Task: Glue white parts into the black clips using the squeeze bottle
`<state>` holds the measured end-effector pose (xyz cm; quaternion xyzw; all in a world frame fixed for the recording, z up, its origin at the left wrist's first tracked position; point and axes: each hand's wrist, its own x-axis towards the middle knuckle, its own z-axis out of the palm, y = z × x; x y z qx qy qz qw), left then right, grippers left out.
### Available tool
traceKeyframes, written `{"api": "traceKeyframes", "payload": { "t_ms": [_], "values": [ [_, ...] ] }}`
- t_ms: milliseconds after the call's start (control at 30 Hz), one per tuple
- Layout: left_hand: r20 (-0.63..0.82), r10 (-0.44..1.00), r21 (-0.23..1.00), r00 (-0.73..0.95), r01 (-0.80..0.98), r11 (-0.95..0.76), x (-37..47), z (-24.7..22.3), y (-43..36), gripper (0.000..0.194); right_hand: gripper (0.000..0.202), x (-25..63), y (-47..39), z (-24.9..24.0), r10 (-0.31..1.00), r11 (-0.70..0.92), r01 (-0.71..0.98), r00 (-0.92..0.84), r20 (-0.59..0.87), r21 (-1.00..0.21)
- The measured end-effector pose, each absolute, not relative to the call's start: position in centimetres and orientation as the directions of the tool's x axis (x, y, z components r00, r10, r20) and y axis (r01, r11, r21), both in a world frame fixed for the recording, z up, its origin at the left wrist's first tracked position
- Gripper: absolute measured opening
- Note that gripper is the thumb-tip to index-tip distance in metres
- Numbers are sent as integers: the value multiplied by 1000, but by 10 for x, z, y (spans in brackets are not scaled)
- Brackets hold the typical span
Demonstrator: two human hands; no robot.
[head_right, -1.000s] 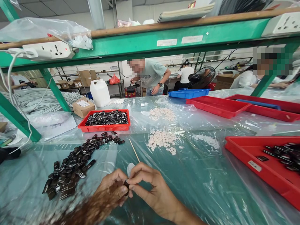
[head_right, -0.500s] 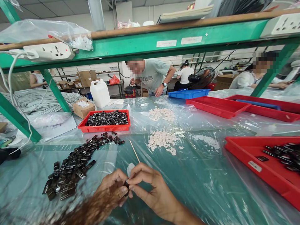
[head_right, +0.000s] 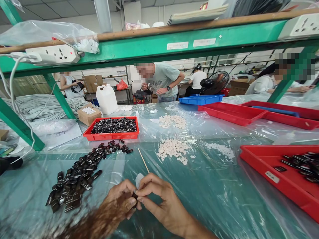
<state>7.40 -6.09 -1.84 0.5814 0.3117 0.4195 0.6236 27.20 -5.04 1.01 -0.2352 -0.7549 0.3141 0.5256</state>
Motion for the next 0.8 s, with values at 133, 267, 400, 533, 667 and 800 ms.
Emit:
{"api": "traceKeyframes", "payload": {
  "t_ms": [133, 267, 400, 533, 667, 800],
  "values": [
    [107, 885, 985, 452, -170, -32, 73, -24, -58, 40, 19, 272, -51, 9, 687, 692, 31, -333, 646, -721],
    [89, 884, 987, 460, -158, -18, 72, -25, -58, 38, 19, 272, -51, 10, 683, 701, 45, -329, 652, -712],
    [85, 883, 987, 462, -159, -12, 72, -22, -60, 38, 18, 272, -50, 11, 681, 706, 61, -331, 653, -705],
    [90, 884, 986, 459, -167, -13, 73, -19, -60, 38, 16, 273, -50, 11, 690, 702, 78, -323, 648, -708],
    [96, 879, 987, 466, -161, -22, 74, -16, -58, 40, 14, 273, -50, 10, 687, 704, 79, -329, 648, -706],
    [73, 891, 987, 447, -162, 0, 74, -14, -57, 41, 15, 273, -50, 10, 672, 717, 68, -328, 664, -693]
  ]
}}
